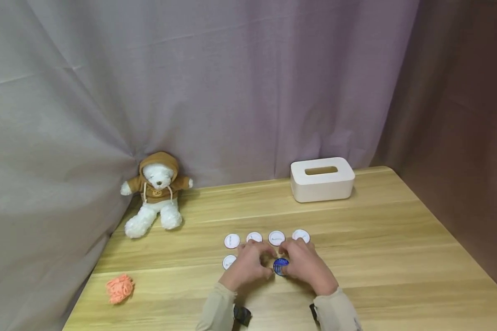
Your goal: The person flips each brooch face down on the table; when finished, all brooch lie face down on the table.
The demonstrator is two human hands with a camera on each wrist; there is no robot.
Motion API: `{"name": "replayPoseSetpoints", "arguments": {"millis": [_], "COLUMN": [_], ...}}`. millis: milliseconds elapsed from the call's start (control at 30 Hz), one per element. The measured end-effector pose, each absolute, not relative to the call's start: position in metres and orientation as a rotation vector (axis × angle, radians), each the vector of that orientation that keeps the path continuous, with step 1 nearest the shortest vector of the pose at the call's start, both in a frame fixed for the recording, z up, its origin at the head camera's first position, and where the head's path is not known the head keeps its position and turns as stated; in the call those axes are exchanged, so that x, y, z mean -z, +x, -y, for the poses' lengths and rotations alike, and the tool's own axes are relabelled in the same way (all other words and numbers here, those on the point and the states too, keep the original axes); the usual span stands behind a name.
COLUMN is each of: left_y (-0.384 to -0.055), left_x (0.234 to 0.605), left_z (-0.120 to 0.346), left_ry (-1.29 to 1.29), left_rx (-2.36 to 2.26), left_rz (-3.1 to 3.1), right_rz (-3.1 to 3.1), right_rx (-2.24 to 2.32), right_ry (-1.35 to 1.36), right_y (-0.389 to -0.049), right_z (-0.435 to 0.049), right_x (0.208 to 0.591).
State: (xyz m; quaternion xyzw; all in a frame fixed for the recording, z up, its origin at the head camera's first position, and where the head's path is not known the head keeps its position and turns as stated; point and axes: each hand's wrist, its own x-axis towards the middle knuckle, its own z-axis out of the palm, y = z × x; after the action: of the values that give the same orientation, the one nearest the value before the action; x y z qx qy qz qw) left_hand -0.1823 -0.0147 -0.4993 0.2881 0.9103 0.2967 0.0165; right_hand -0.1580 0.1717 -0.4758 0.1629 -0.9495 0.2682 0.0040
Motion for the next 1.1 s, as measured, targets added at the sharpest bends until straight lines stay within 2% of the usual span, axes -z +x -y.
{"name": "replayPoseSetpoints", "arguments": {"millis": [333,1100], "left_y": [-0.1781,-0.1785], "left_x": [0.5001,0.4994], "left_z": [0.0085,0.0121], "left_ry": [0.937,0.906], "left_rx": [-0.761,-0.822], "left_rz": [-2.85,-2.909], "right_rz": [2.977,2.946], "right_rx": [-0.8,-0.92], "right_ry": [0.582,0.701], "right_y": [-0.1556,-0.1583], "right_z": [-0.1712,-0.1801], "right_x": [0.4788,0.4748]}}
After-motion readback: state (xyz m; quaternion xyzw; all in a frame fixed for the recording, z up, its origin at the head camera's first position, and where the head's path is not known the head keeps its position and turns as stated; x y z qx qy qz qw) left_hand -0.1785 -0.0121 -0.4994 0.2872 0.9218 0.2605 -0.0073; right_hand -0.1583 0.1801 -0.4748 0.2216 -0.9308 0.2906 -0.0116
